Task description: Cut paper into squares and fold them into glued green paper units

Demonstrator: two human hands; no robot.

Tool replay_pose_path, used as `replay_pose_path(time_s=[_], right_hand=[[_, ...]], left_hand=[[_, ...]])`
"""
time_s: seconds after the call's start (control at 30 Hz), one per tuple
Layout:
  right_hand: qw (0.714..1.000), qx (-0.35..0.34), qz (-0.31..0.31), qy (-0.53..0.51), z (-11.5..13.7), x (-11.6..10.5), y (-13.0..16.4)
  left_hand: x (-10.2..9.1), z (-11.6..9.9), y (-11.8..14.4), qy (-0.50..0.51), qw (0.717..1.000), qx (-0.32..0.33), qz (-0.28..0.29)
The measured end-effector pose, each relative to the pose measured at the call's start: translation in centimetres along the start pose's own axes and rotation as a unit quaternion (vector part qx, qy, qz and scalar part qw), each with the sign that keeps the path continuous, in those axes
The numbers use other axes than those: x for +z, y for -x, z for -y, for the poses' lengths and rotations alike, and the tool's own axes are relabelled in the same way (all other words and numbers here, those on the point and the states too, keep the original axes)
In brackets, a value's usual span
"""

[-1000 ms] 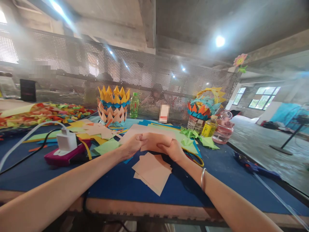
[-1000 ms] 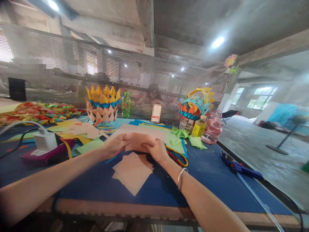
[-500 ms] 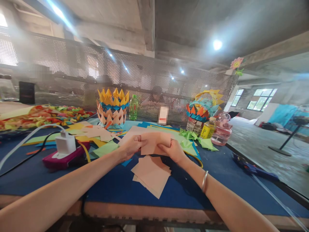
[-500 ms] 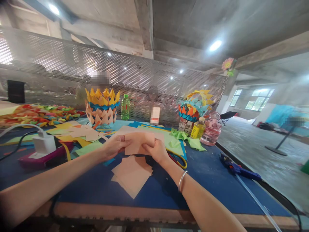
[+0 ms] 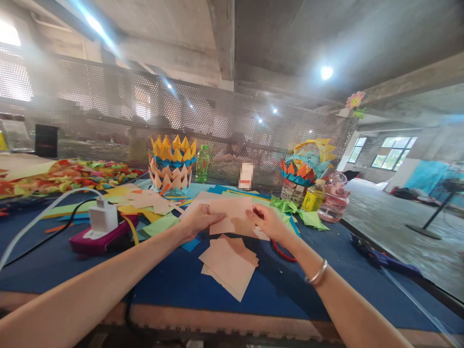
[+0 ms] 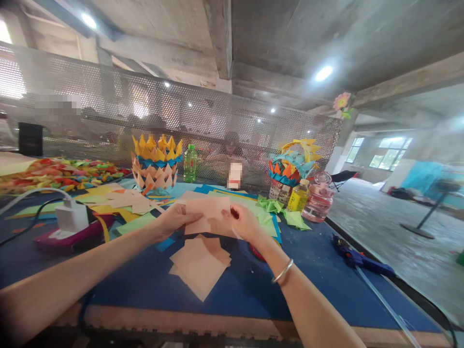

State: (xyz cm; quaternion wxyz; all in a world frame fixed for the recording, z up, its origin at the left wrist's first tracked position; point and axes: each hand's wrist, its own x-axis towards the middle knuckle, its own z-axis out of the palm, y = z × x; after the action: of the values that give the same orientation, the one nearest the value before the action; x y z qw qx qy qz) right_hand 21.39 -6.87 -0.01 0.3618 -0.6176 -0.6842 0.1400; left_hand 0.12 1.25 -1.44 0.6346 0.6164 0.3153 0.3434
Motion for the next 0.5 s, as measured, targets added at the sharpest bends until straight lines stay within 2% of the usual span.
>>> replay_pose_path(time_s=[0.13, 0.23, 0.37, 0.5], right_hand=[[0.986, 0.055, 0.042, 0.149, -0.7, -4.8, 1.0], [0.961, 0.119, 0.116, 0.222, -1.5, -6.6, 2.2], [0.933, 0.17, 0.156, 0.275, -2.3, -6.3, 2.9], [0.936, 0.171, 0.133, 0.278, -2.5, -5.3, 2.6]], left_hand=[[-0.6, 0.0, -0.4, 0.006, 0.999, 0.003, -0.036], [-0.9, -0.1, -0.6, 0.013, 0.998, 0.01, -0.056], [-0.9, -0.3, -0.7, 0.022, 0.998, 0.014, -0.064], [-0.7, -0.5, -0.5, 0.037, 0.997, 0.017, -0.067]])
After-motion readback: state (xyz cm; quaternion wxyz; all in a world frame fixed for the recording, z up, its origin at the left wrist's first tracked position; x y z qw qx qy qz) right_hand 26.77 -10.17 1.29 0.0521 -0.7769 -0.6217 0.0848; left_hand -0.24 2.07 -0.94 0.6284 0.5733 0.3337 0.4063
